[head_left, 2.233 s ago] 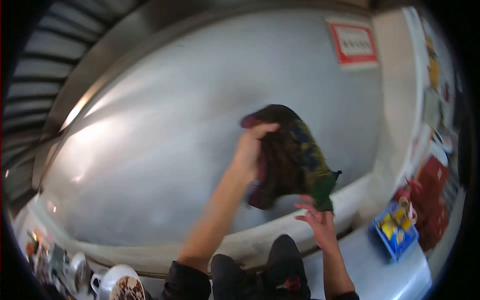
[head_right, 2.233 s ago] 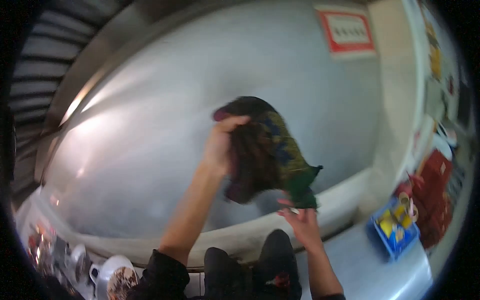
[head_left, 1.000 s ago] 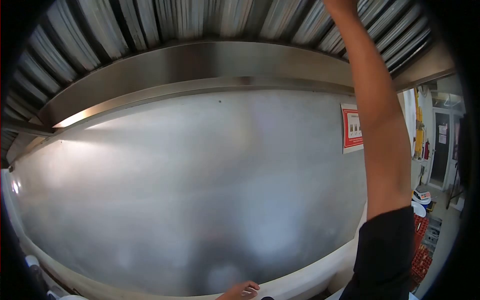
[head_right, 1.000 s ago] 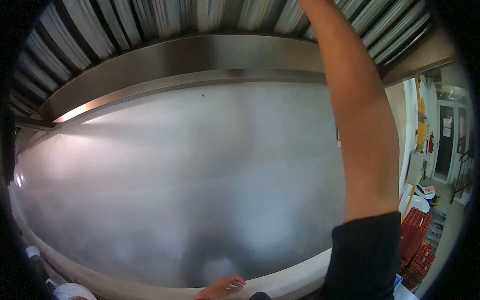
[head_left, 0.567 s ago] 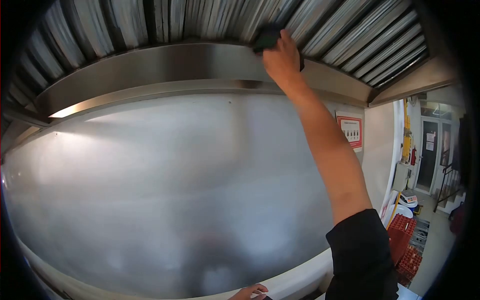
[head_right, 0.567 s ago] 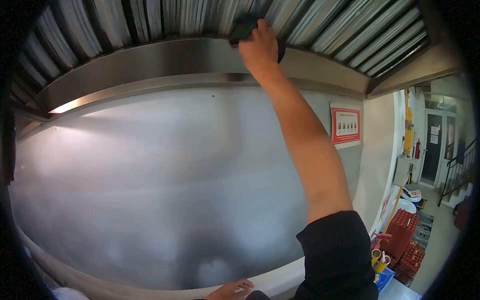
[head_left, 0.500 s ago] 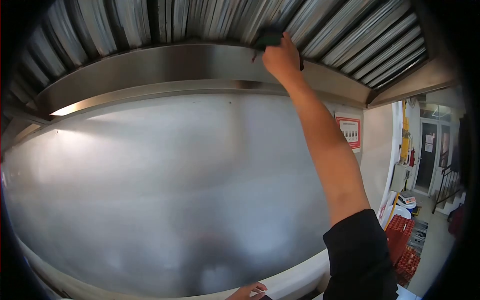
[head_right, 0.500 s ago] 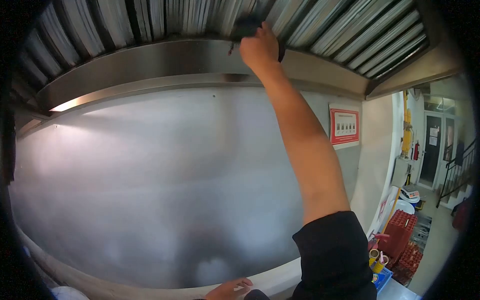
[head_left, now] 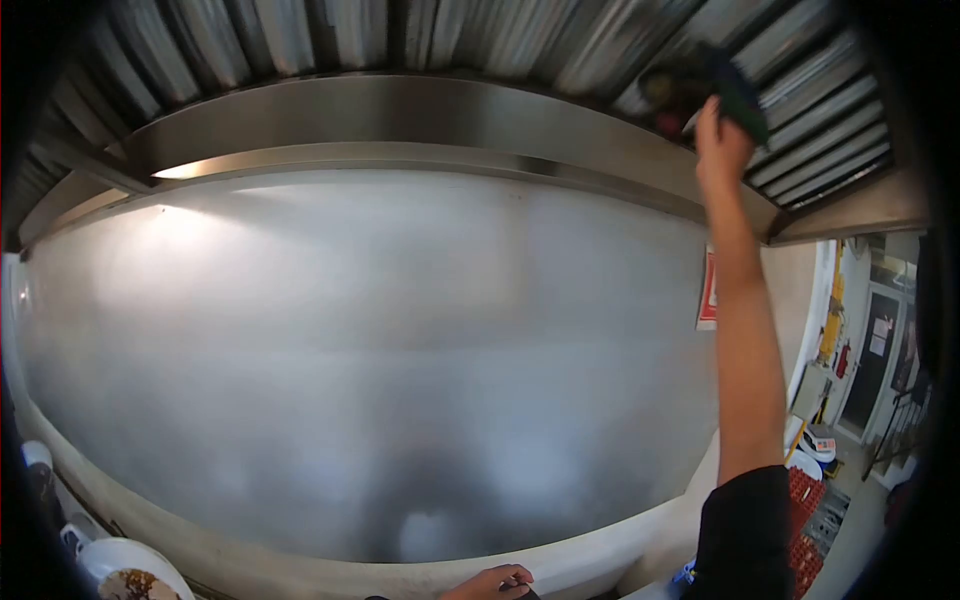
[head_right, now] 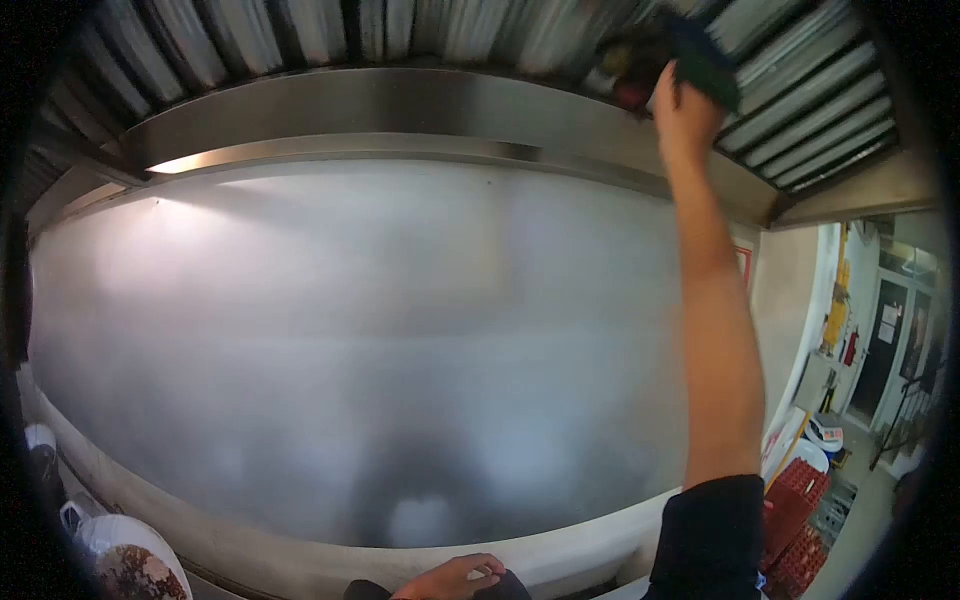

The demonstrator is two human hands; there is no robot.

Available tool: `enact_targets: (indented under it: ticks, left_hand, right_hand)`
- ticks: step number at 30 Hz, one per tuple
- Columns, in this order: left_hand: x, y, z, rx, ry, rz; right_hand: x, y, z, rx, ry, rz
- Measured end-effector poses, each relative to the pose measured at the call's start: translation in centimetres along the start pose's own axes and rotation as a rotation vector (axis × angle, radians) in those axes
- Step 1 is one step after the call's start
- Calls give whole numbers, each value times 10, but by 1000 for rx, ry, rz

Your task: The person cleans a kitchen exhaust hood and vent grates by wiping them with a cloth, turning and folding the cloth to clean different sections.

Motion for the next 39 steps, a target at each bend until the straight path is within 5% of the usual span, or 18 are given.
enact_targets:
  ticks: [3, 4, 7, 11, 12, 13, 14, 19, 23, 27, 29, 32, 35, 37, 39]
  left_hand:
    - [-4, -3, -32, 173, 142, -136]
    - [-3, -5, -36, 231, 188, -179]
    - [26, -7, 48, 271, 22, -11]
    - [6, -13, 14, 320, 302, -180]
    - [5, -12, 17, 275, 272, -201]
    - [4, -13, 21, 230, 244, -221]
    - [0, -12, 22, 225, 250, -233]
    - [-11, -20, 13, 233, 232, -263]
    - [-23, -21, 9, 237, 229, -286]
    - [-37, -18, 7, 216, 223, -309]
    - [-31, -15, 26, 142, 65, -202]
    - [-35, -14, 11, 287, 290, -228]
    - [-33, -17, 4, 277, 247, -218]
    - [-38, -21, -8, 278, 268, -273]
    - [-40, -22, 0, 285, 261, -286]
  right_hand:
    - [77, 6, 35, 394, 232, -237]
    - [105, 3, 69, -10, -219, -253]
    - [127, 50, 121, 46, -302, -326]
    - [125, 118, 223, 114, -421, -423]
    - [97, 124, 238, 197, -465, -356]
    - [75, 146, 234, -55, -600, -402]
    - [52, 152, 234, -4, -458, -252]
    - [-36, 194, 224, -83, -558, -71]
    - [-56, 197, 227, -51, -403, 158]
    - [-28, 174, 229, -10, -622, 265]
    - [17, 157, 217, -36, -775, 130]
    - [95, 110, 271, 76, -666, -115]
    - [143, 115, 278, 85, -675, -294]
    - [131, 165, 255, -320, -252, -7]
    - [70, 177, 262, -104, -541, -346]
Point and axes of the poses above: each hand's wrist, its own x-axis towards the middle knuckle, its own y-axis out of the palm, z = x × y, the point moved 5 cm from there along x, towards the middle knuckle, and after that the axes turned 5 degrees about -z, right-handed, at the moved point
